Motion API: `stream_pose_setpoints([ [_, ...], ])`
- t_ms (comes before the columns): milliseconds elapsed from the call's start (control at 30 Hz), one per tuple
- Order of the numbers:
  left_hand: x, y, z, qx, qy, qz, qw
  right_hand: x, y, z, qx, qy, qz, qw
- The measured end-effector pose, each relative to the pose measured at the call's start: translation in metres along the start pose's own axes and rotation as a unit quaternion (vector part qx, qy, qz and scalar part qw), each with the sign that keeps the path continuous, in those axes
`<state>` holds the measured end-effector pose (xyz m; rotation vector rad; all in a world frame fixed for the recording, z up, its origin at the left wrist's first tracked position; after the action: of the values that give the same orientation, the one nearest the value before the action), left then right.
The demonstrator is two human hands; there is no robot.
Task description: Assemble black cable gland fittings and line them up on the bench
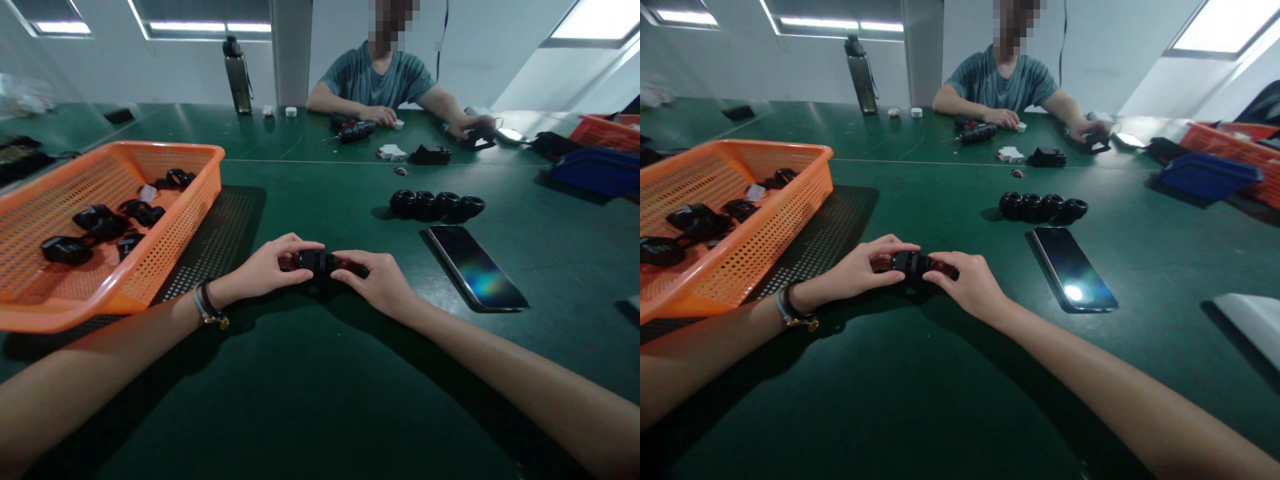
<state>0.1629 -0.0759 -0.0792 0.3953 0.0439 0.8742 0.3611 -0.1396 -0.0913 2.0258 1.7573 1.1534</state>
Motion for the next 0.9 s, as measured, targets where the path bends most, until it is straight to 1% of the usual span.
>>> stream_pose_setpoints([
  [500, 0.0007, -0.0007, 0.0009, 0.002, -0.001, -0.003, 1.0, -0.0003, 0.0005, 0.0001, 0.005, -0.006, -0.016, 1.0],
  [900, 0.0003, -0.0005, 0.0003, -0.005, 0.004, -0.003, 1.0, 0.0013, 0.0011, -0.0026, -0.012, -0.012, -0.017, 1.0],
])
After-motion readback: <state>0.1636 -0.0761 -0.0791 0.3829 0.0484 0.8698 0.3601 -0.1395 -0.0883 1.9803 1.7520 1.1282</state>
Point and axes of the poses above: each hand's wrist, its own x-axis towards the middle knuckle, its own y-axis out of the back of the hand, z = x × y, the point moved 1 cm from there along x, towards the middle knuckle, and after that the axes turned 9 degrees about z, right-handed, at the moved point
